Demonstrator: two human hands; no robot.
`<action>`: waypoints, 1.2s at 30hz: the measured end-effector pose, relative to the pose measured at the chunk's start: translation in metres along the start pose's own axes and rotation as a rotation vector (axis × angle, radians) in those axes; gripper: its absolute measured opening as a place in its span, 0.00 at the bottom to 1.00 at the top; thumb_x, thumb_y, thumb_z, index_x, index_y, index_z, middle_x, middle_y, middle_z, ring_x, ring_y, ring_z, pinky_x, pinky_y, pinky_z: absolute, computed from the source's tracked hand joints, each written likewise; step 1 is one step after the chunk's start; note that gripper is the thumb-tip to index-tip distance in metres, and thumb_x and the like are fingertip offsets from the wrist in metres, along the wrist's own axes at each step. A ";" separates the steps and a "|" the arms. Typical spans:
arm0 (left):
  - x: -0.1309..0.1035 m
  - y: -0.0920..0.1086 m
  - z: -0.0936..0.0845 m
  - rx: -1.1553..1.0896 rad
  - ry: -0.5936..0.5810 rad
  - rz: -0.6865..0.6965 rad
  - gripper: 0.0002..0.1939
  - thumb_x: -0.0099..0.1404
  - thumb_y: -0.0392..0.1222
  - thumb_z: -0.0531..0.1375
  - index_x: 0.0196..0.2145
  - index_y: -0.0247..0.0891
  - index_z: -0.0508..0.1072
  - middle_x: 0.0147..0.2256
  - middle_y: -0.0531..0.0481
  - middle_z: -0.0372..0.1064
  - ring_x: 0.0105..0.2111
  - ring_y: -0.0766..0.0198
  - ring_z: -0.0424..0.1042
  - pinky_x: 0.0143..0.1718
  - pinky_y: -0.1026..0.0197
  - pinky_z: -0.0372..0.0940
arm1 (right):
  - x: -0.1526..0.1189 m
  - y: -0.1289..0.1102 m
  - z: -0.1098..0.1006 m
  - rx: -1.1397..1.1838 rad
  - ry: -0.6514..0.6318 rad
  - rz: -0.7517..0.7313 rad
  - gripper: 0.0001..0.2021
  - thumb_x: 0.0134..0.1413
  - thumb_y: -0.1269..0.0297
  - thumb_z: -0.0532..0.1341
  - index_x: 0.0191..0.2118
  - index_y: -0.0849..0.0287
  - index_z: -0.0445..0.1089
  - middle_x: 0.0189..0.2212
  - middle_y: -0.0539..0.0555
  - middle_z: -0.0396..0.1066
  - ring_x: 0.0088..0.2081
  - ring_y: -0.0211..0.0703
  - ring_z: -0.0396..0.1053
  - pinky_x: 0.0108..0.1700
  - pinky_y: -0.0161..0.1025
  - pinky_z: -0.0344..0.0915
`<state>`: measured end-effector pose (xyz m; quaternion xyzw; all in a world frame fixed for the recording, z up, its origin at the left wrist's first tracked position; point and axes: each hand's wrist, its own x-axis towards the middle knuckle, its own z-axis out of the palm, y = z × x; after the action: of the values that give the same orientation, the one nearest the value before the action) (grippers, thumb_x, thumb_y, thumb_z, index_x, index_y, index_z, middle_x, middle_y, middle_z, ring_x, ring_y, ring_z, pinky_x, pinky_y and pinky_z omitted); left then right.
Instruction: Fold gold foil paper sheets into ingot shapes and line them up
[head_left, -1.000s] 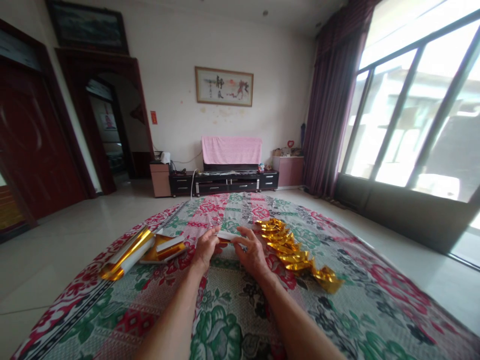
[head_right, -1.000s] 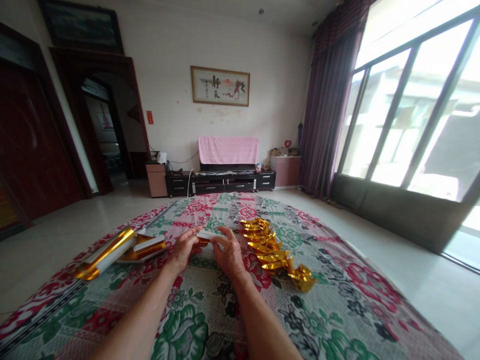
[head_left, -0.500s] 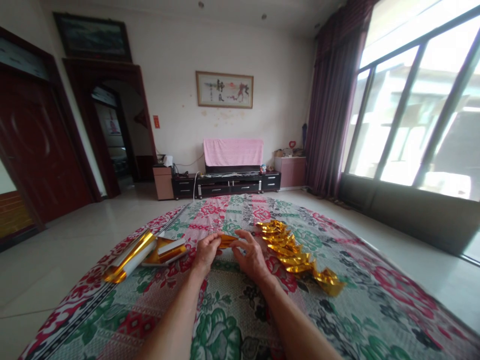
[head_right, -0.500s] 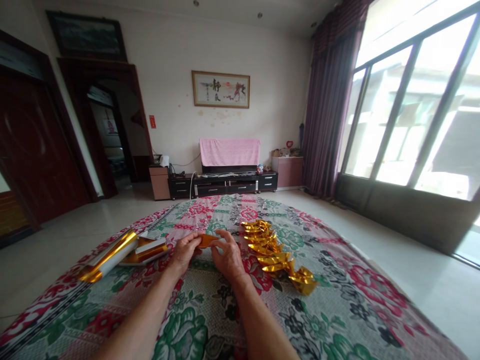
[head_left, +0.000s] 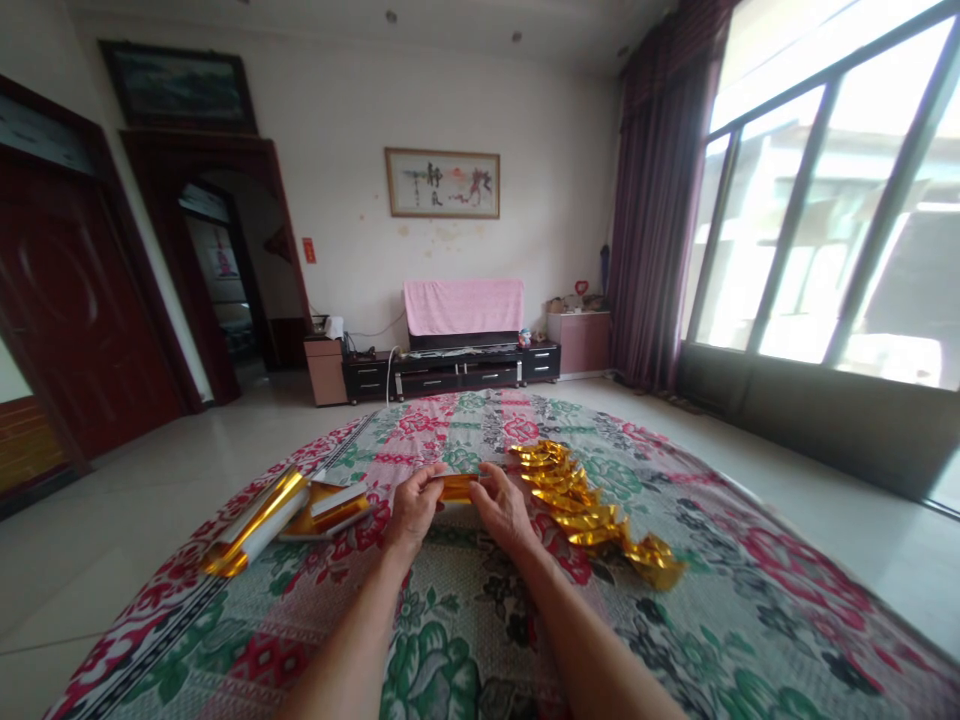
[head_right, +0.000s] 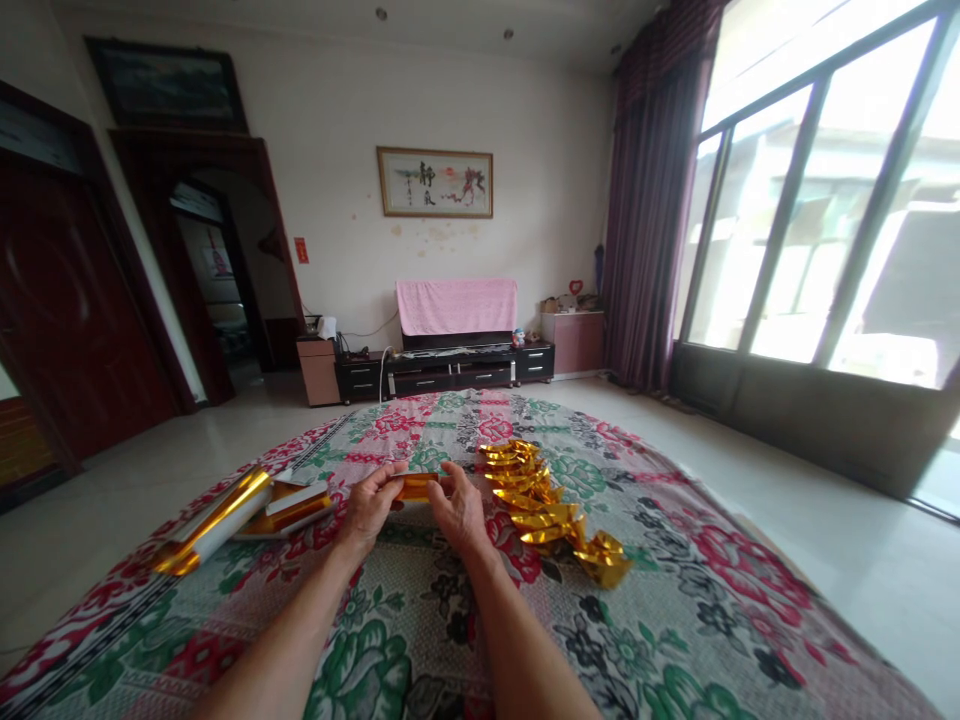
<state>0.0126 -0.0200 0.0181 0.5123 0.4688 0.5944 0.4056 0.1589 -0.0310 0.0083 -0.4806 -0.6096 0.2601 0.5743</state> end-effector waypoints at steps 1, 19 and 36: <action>0.000 0.000 0.001 0.008 -0.011 0.011 0.20 0.50 0.41 0.58 0.41 0.33 0.73 0.31 0.48 0.73 0.26 0.65 0.69 0.22 0.67 0.64 | 0.000 -0.002 -0.001 -0.007 0.010 0.003 0.19 0.47 0.58 0.56 0.44 0.63 0.66 0.23 0.49 0.71 0.25 0.38 0.67 0.29 0.34 0.63; -0.005 0.004 0.007 -0.112 -0.088 -0.056 0.23 0.48 0.39 0.62 0.44 0.33 0.70 0.27 0.52 0.69 0.22 0.70 0.66 0.20 0.70 0.61 | 0.004 0.002 0.000 0.217 0.018 -0.011 0.17 0.43 0.61 0.58 0.40 0.62 0.68 0.23 0.48 0.66 0.23 0.34 0.61 0.25 0.31 0.61; -0.005 0.009 0.007 -0.169 -0.083 -0.070 0.23 0.46 0.44 0.64 0.41 0.35 0.73 0.29 0.52 0.72 0.24 0.69 0.68 0.23 0.70 0.60 | 0.006 -0.011 -0.009 0.397 -0.189 0.294 0.23 0.40 0.55 0.62 0.45 0.60 0.68 0.32 0.52 0.73 0.33 0.45 0.70 0.27 0.35 0.66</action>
<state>0.0206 -0.0263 0.0261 0.4836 0.4173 0.5956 0.4871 0.1654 -0.0323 0.0221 -0.4155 -0.5211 0.4993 0.5537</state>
